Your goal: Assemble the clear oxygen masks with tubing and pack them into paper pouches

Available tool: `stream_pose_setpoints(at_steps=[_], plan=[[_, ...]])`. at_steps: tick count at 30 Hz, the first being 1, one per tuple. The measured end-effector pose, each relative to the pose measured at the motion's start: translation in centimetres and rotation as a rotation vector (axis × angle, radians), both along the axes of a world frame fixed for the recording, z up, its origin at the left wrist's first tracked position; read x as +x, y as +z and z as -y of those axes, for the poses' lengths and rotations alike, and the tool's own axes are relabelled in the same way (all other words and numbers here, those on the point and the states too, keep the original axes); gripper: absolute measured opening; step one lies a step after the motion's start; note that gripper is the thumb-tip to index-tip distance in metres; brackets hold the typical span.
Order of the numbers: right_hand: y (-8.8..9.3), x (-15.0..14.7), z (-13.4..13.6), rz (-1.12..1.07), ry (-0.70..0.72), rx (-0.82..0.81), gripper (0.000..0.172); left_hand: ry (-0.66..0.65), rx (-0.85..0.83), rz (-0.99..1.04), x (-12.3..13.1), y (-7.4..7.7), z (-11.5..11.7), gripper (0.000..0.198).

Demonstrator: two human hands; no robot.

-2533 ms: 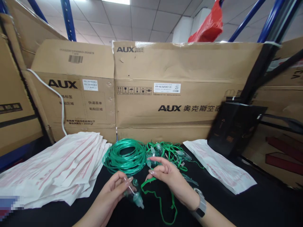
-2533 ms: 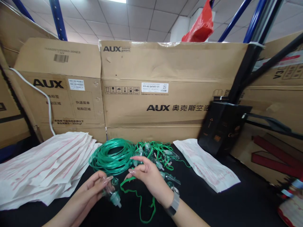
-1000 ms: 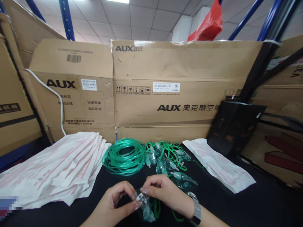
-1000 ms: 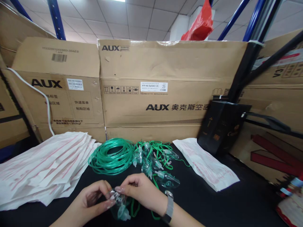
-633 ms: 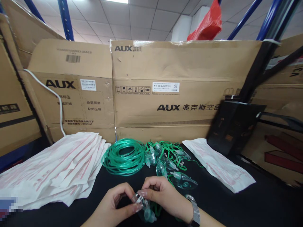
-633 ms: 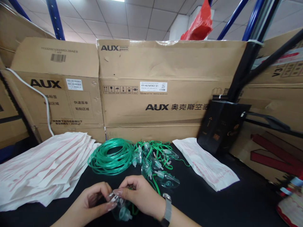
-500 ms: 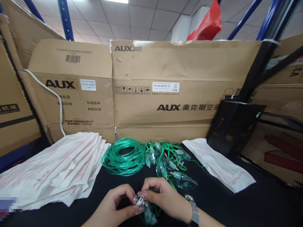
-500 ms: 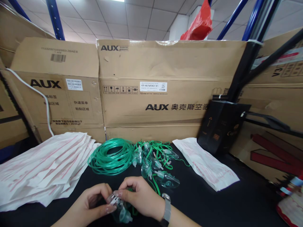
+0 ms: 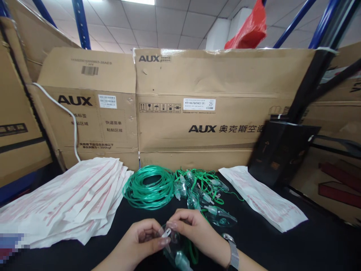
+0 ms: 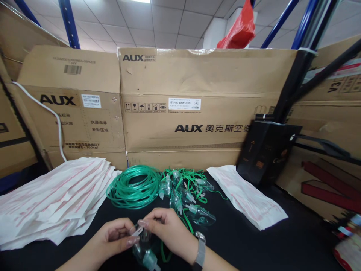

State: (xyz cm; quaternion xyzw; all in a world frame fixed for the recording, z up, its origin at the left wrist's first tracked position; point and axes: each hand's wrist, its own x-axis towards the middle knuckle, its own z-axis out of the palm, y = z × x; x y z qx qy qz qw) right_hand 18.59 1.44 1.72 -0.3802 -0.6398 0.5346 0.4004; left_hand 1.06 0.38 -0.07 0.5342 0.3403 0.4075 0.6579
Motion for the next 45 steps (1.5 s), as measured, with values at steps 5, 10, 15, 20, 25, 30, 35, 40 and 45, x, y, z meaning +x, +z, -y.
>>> stream_pose_setpoints(at_steps=[5, 10, 15, 20, 25, 30, 35, 40, 45], plan=[[-0.5, 0.9, -1.7, -0.147, -0.242, -0.041, 0.026, 0.098, -0.295, 0.109, -0.6, 0.9, -0.4, 0.022], [-0.8, 1.7, -2.1, -0.265, -0.296, -0.115, 0.024, 0.155, -0.427, 0.201, -1.2, 0.8, -1.1, 0.025], [-0.6, 1.2, -1.6, -0.311, -0.241, -0.160, 0.037, 0.106, -0.415, 0.260, -1.4, 0.4, -1.1, 0.024], [-0.4, 1.1, -1.5, -0.310, -0.160, -0.183, 0.028, 0.130, -0.396, 0.237, -1.3, 0.4, -1.0, 0.024], [0.1, 1.4, -1.4, -0.366, -0.140, -0.220, 0.021, 0.146, -0.353, 0.247, -1.6, 0.1, -1.3, 0.029], [0.4, 1.4, -1.1, -0.382, -0.028, -0.270, 0.017, 0.163, -0.282, 0.248, -1.9, -0.1, -1.6, 0.031], [0.0, 0.9, -0.8, -0.287, 0.134, -0.276, 0.021, 0.083, -0.289, 0.281, -1.6, 0.0, -1.4, 0.028], [-0.4, 0.6, -0.8, -0.183, 0.164, -0.231, 0.021, 0.019, -0.370, 0.356, -1.3, 0.6, -1.1, 0.026], [-0.5, 0.6, -0.7, -0.162, 0.170, -0.223, 0.018, 0.098, -0.468, 0.303, -1.2, 0.7, -0.8, 0.025]])
